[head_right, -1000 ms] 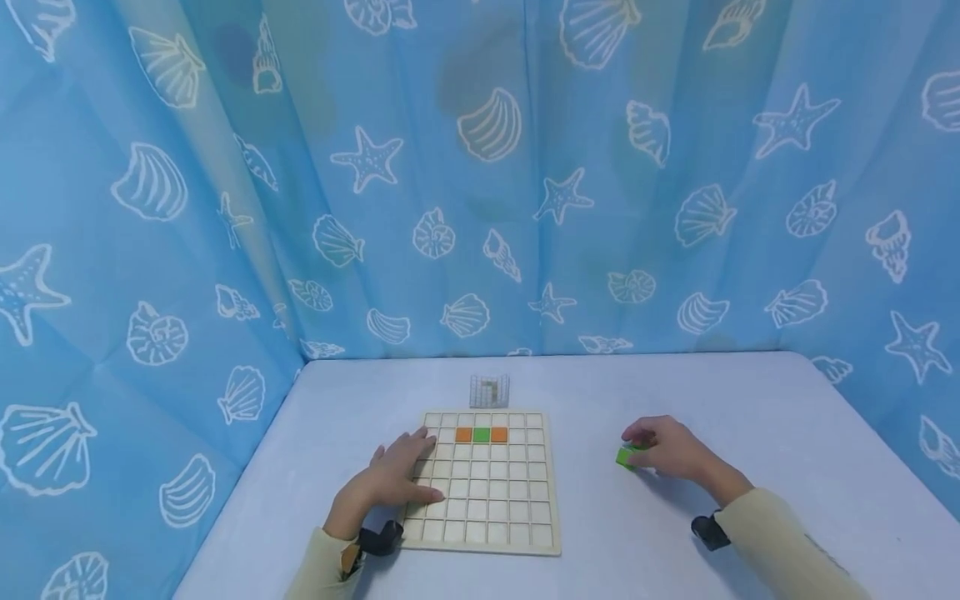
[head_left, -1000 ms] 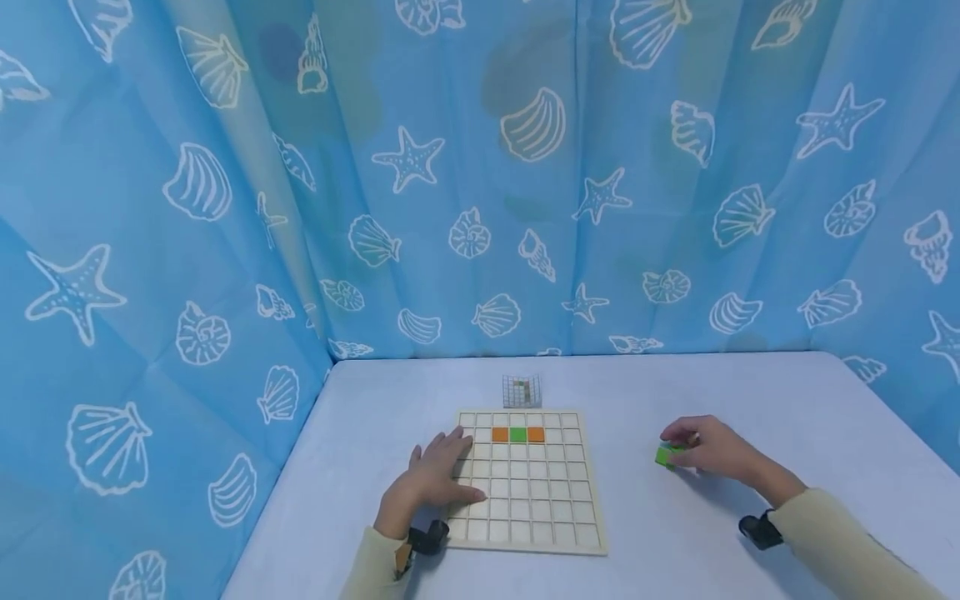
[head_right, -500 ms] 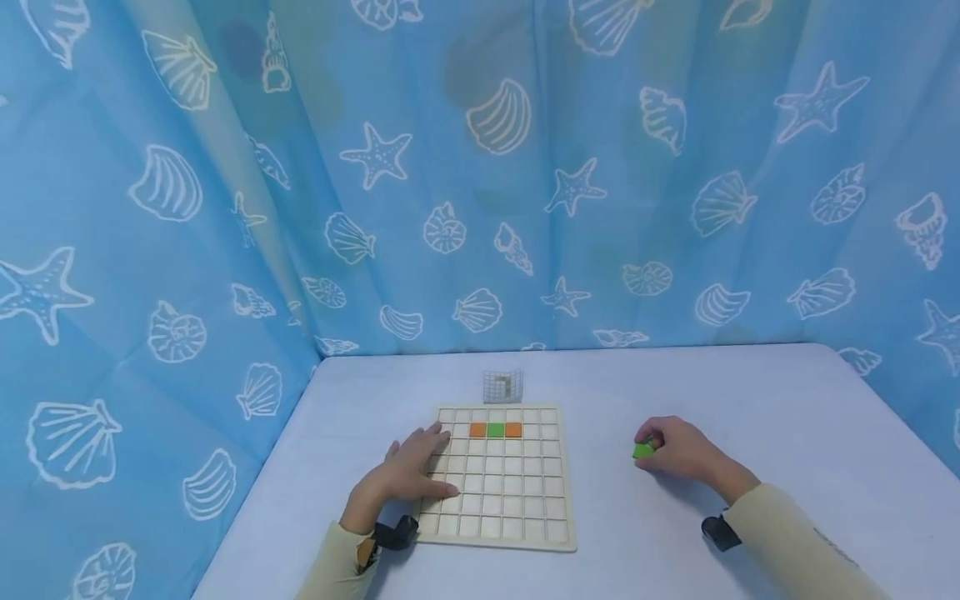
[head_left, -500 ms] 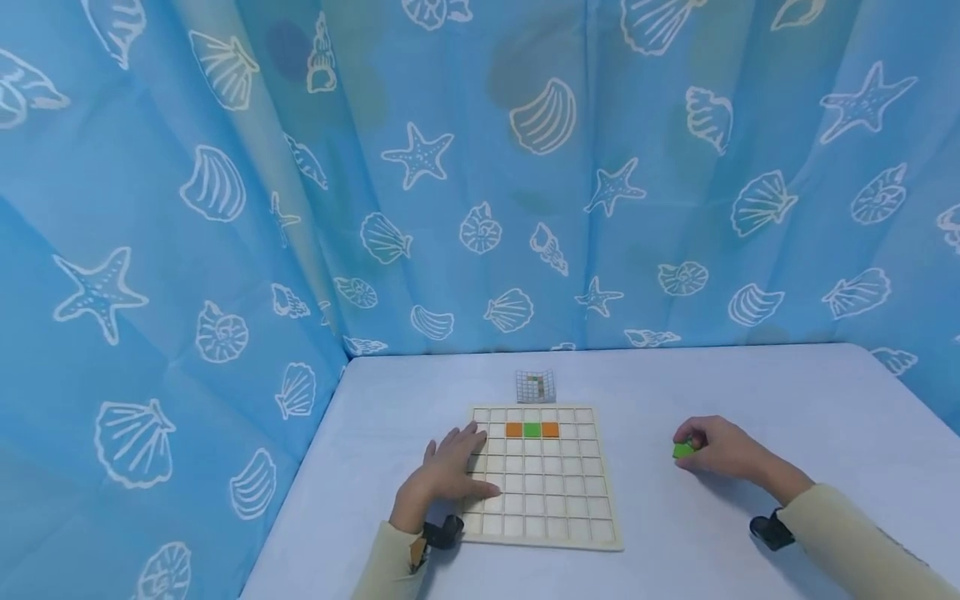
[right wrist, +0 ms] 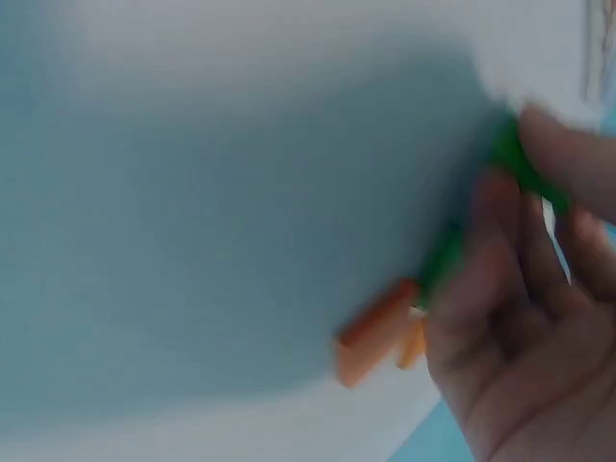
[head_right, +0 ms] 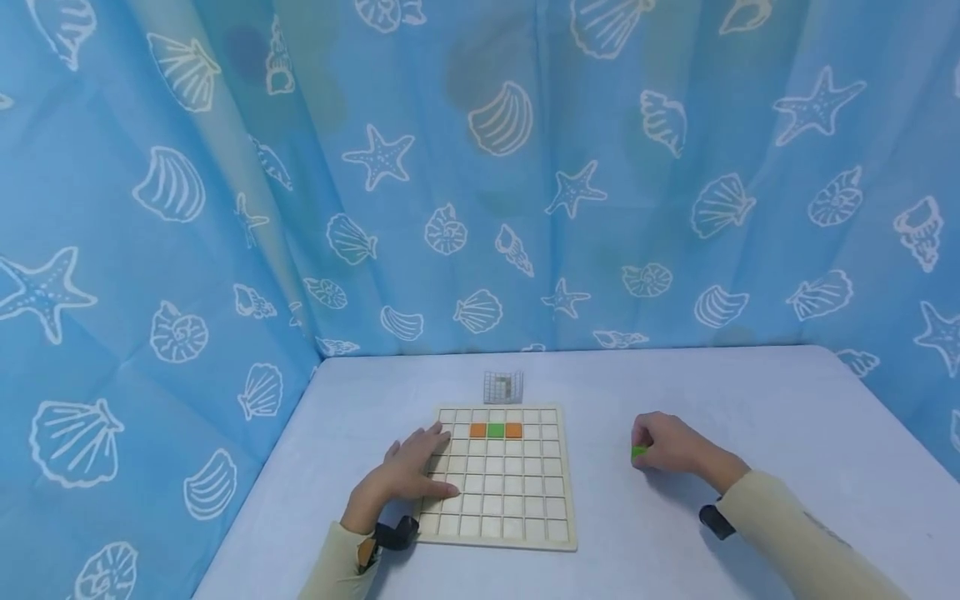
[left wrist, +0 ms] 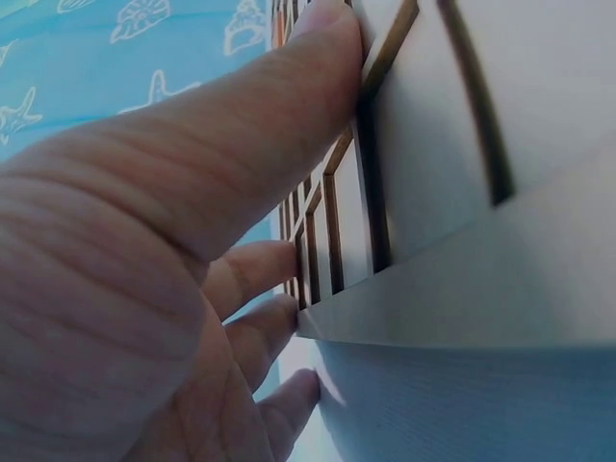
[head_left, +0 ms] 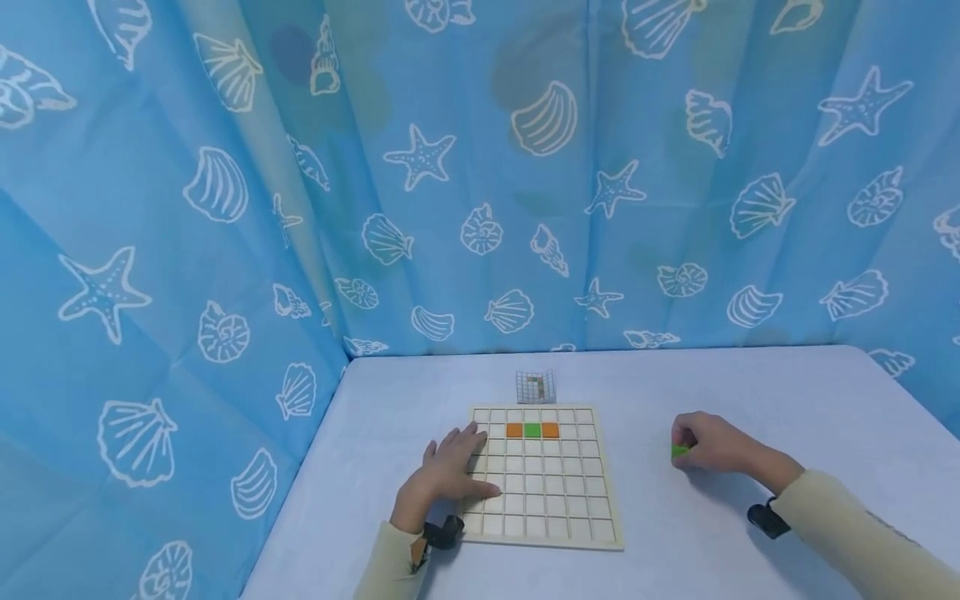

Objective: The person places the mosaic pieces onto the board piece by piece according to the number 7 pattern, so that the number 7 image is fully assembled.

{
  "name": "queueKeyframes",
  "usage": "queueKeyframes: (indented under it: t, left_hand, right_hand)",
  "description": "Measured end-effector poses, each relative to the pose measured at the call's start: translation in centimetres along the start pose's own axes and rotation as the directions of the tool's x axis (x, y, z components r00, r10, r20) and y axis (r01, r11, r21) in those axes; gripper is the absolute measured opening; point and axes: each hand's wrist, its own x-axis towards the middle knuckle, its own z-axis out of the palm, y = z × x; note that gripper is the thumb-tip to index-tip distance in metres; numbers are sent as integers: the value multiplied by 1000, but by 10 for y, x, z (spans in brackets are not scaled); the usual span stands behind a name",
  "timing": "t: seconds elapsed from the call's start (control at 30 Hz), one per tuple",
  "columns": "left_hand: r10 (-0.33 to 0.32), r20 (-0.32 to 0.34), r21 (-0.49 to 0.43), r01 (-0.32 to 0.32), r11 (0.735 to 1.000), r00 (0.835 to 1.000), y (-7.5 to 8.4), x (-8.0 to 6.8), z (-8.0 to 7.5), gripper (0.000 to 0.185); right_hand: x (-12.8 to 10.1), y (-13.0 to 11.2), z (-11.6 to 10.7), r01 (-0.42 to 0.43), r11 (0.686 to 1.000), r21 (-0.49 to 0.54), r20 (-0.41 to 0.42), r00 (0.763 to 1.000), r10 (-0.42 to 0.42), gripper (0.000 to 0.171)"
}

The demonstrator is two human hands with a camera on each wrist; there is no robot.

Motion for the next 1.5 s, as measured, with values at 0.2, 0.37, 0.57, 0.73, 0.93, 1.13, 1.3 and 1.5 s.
queueKeyframes:
  t: [0.2, 0.37, 0.57, 0.73, 0.93, 1.13, 1.3, 1.5]
  left_hand:
    - [9, 4, 6, -9, 1000, 1000, 0, 0, -1, 92]
    - [14, 4, 7, -15, 1000, 1000, 0, -1, -1, 91]
    - [13, 1, -8, -13, 1000, 1000, -1, -1, -2, 92]
    - [-2, -7, -14, 2, 1000, 1000, -1, -2, -3, 91]
    - [31, 11, -25, -30, 999, 999, 1, -2, -4, 91]
    - [29, -1, -10, -29, 1000, 1000, -1, -2, -4, 90]
    - [26, -1, -7, -26, 1000, 1000, -2, -3, -5, 90]
    - [37, 9, -20, -37, 999, 999, 0, -2, -3, 91]
  right_hand:
    - [3, -12, -8, 25, 999, 26, -18, 1000, -24, 14]
    - [11, -21, -12, 32, 999, 28, -39, 999, -31, 20]
    - [26, -35, -22, -6, 1000, 20, -26, 1000, 7, 24]
    - [37, -48, -26, 4, 999, 40, -29, 1000, -3, 25]
    - [41, -52, -24, 11, 999, 33, -84, 996, -8, 11]
    - [54, -62, -14, 52, 998, 47, -119, 992, -47, 10]
    - [62, -73, 1, 21, 997, 75, -111, 994, -13, 9]
    - [64, -86, 17, 50, 995, 82, -151, 988, -37, 5]
